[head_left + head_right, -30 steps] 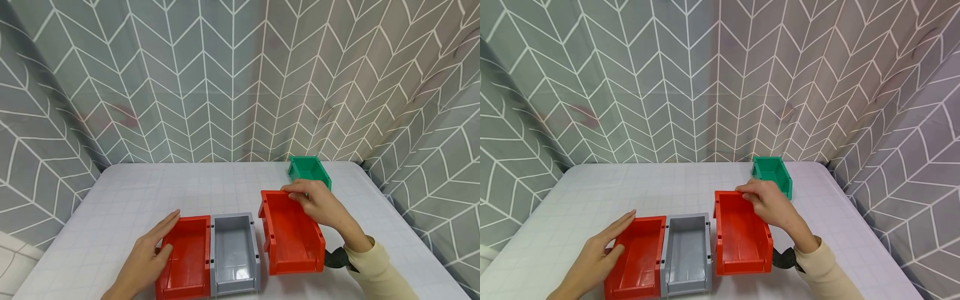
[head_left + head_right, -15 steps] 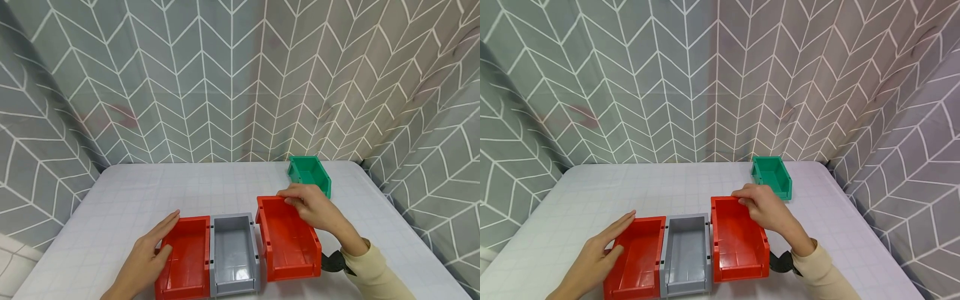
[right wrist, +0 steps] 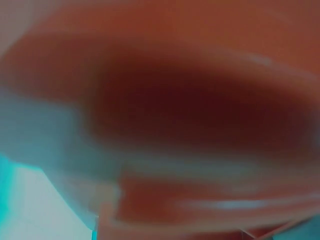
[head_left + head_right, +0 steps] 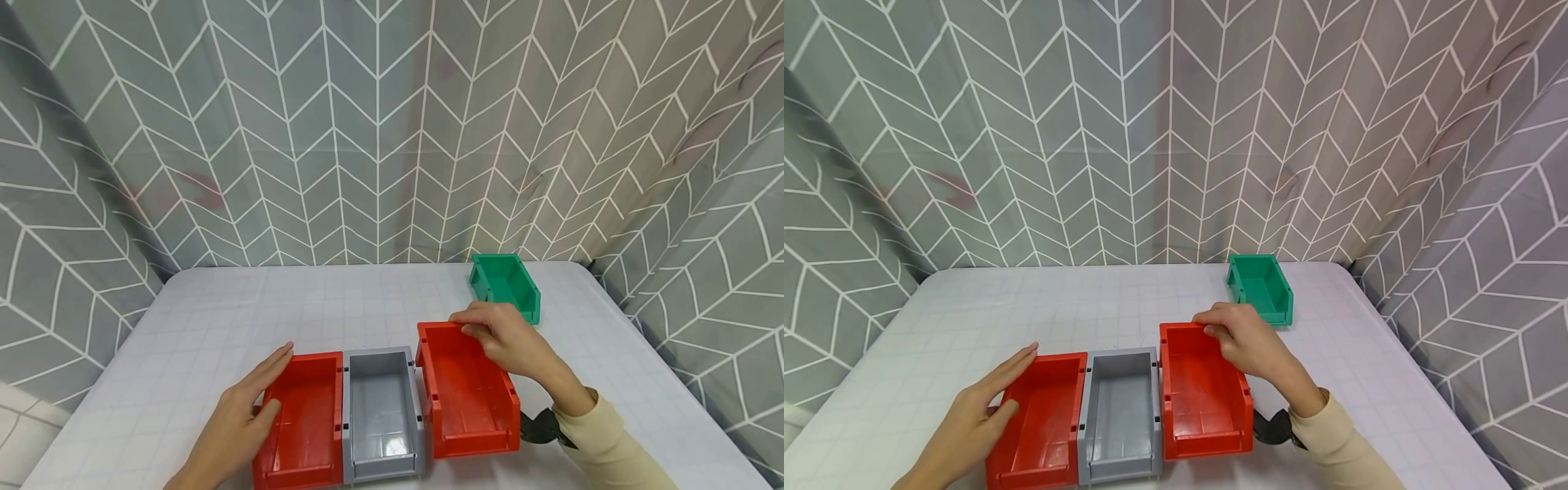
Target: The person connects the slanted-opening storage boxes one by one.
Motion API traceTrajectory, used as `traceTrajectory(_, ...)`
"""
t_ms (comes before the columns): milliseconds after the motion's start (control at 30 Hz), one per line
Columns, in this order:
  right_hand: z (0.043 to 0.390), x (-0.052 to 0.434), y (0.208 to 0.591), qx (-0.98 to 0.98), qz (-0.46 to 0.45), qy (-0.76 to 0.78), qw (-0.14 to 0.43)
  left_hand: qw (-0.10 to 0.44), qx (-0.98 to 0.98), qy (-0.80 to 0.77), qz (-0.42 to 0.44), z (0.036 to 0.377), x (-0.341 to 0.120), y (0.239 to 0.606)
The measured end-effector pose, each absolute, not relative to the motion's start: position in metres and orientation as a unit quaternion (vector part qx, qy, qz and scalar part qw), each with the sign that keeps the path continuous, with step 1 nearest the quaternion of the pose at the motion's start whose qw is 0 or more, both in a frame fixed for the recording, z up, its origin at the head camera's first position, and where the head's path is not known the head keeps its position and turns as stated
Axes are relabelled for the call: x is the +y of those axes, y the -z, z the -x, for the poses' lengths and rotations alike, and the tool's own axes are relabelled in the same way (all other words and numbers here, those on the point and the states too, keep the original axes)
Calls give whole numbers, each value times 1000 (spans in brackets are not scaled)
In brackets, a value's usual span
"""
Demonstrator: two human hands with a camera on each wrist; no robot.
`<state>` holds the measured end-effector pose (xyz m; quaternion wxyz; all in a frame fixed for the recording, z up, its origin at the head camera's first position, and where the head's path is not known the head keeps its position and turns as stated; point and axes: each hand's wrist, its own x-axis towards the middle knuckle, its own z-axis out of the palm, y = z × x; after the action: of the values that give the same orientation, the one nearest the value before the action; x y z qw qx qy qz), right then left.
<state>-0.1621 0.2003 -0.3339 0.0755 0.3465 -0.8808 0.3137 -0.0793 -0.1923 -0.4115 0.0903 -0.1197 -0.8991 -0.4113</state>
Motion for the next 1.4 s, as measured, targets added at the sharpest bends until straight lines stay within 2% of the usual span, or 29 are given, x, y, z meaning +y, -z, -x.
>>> traceTrajectory(633,165,197,344,-892,-341,-288,63,96,-900,407,123,80,-192,412)
traceTrajectory(1000,162,197,342,-899,-335,-282,29,93,-900,409,120,80,-193,413)
traceTrajectory(1233,143,190,330,-907,-328,-261,34,92,-898,414,119,78,-193,412)
traceTrajectory(1400,126,185,322,-920,-348,-181,19,93,-895,420,121,78,-193,414)
